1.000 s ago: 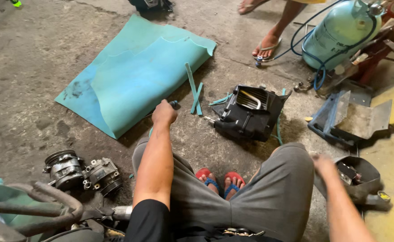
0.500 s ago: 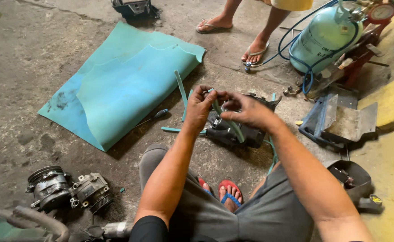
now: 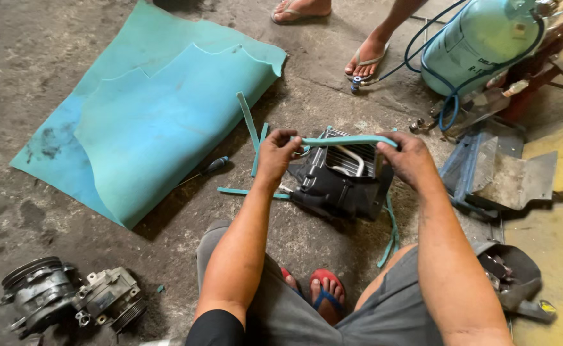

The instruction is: The person cuts strips of light blue foam with scissors, fits them into a black plastic housing, and then cuts a larger foam sheet to size. The person handles the foam strips and sheet, uses scissors, and places the cut pieces into the housing.

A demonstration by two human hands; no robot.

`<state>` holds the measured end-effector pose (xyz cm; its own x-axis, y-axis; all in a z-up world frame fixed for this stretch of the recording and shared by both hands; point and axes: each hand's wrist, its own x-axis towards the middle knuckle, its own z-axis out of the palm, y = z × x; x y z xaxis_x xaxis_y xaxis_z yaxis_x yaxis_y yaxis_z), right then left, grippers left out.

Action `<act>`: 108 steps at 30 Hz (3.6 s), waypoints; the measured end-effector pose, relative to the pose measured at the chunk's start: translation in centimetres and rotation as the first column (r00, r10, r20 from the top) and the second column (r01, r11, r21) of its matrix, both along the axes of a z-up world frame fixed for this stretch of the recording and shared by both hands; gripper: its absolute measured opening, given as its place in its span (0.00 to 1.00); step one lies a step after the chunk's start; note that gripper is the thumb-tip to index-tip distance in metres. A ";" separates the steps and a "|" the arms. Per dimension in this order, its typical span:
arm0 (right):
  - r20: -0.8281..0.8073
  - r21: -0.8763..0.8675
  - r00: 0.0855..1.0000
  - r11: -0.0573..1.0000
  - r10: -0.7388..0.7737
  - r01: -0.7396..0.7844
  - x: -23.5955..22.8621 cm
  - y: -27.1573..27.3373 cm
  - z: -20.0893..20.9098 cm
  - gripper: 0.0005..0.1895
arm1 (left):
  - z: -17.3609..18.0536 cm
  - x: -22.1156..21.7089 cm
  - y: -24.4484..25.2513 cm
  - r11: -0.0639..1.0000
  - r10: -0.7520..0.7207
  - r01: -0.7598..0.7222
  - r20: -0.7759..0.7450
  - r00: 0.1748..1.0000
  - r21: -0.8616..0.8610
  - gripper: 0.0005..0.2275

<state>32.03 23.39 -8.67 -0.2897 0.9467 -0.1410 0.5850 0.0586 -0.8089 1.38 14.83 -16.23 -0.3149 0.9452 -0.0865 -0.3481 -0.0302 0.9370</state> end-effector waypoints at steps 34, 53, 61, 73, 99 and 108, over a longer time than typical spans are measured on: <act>0.174 0.212 0.984 0.977 -0.032 -0.005 0.0 2.9 -1.4 0.17 | -27.7 1.5 2.3 0.474 0.216 -0.343 -0.271 0.938 -0.811 0.34; 0.033 -0.418 0.872 0.785 -0.489 0.456 8.2 11.1 -14.7 0.20 | -16.1 5.3 7.0 0.887 0.407 -0.352 0.148 0.901 -0.299 0.21; -0.519 -0.466 0.536 0.746 -0.666 0.476 14.8 1.4 -19.1 0.17 | -0.2 11.0 5.6 0.972 0.214 -0.235 -0.478 0.852 0.016 0.19; -0.472 -0.680 0.607 0.702 -0.639 0.211 13.1 -12.4 -25.7 0.23 | 0.2 4.2 -0.2 0.985 -0.133 0.171 -0.549 0.825 0.017 0.20; 0.419 -0.242 0.869 0.890 -0.265 0.387 17.2 -6.5 -18.3 0.29 | 2.3 -3.0 -0.2 0.763 -0.645 0.636 -0.174 0.744 -0.112 0.35; 0.427 0.070 0.898 0.994 -0.105 0.083 2.5 -1.9 4.2 0.30 | 2.9 -4.0 2.0 0.645 -0.749 0.752 -0.307 0.587 -0.136 0.40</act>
